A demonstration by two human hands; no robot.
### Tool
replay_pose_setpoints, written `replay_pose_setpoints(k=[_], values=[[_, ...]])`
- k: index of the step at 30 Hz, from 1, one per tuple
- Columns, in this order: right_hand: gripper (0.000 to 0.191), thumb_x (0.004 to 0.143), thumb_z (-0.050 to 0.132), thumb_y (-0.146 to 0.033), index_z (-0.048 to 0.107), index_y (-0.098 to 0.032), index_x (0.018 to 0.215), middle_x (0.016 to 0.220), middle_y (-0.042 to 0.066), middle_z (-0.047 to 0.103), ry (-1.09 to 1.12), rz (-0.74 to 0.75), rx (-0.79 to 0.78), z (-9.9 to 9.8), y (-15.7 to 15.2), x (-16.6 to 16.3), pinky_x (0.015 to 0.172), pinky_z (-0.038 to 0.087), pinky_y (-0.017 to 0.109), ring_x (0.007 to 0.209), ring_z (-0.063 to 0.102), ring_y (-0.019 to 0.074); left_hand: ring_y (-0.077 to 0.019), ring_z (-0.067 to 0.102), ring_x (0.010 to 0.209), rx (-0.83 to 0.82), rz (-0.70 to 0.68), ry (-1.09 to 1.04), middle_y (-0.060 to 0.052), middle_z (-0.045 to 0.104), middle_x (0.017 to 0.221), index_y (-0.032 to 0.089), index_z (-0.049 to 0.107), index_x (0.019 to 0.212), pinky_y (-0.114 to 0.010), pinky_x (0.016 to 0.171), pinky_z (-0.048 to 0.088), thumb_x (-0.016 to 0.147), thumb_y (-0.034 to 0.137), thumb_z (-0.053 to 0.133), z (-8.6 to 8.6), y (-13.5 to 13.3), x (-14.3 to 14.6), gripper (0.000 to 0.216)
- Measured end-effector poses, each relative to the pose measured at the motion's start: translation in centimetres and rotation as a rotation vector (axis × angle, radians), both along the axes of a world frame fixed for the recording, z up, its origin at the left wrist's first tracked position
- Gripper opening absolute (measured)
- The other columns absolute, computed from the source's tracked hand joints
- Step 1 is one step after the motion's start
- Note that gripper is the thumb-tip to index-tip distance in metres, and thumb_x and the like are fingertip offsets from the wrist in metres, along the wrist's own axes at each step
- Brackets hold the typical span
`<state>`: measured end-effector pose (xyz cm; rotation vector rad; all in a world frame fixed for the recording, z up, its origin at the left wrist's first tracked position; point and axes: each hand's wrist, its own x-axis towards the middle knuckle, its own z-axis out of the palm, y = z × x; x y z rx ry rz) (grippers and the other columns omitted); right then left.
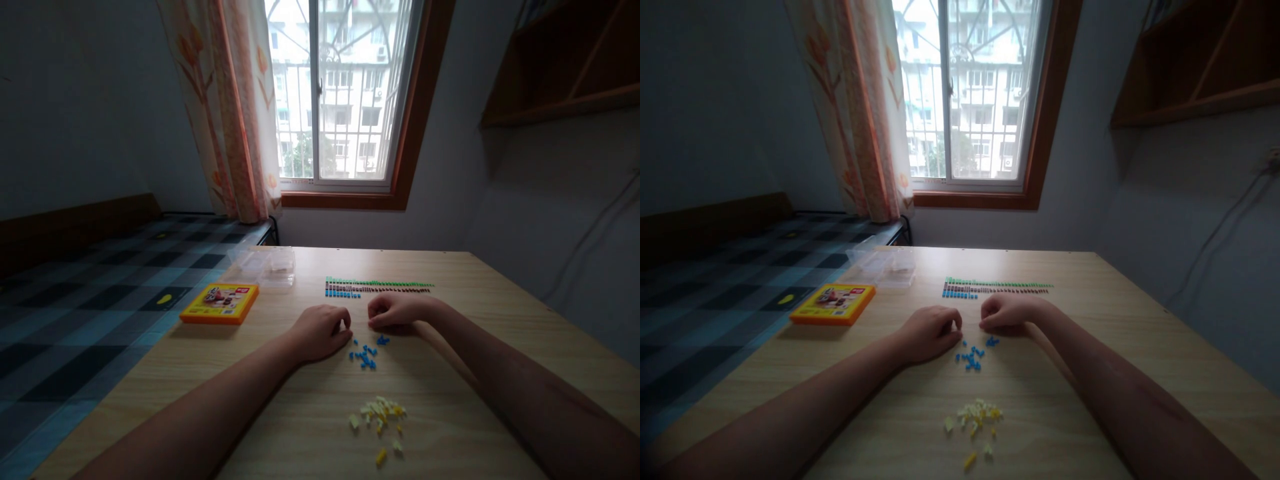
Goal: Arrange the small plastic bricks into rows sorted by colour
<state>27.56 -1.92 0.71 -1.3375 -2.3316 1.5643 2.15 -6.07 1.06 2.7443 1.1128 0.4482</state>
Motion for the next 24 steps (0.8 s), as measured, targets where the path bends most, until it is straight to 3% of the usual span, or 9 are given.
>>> replay_pose_setpoints(k=[12, 24], values=[[0.044, 0.069, 0.075, -0.053, 0.065, -0.014, 0.086, 0.067, -0.002, 0.06, -0.047, 0.083, 0.048, 1.0, 0.1, 0.1, 0.045, 0.04, 0.017, 0.055, 0.053, 0.0089, -0.0149, 0.057, 0.071, 0.003, 0.004, -0.011, 0.002, 0.065, 0.075, 0.024, 0.062, 0.088, -0.026, 0.065, 0.037, 0.081, 0.032, 0.059, -0.2, 0.1, 0.0, 0.012], [0.041, 0.069, 0.076, -0.05, 0.067, -0.015, 0.086, 0.071, -0.001, 0.061, -0.063, 0.135, 0.113, 1.3, 0.0, 0.1, 0.05, 0.039, 0.018, 0.061, 0.053, 0.0095, -0.015, 0.057, 0.072, -0.01, 0.001, 0.004, 0.001, 0.065, 0.076, 0.022, 0.063, 0.089, -0.026, 0.066, 0.038, 0.082, 0.032, 0.058, 0.0, 0.0, 0.0, 0.013]])
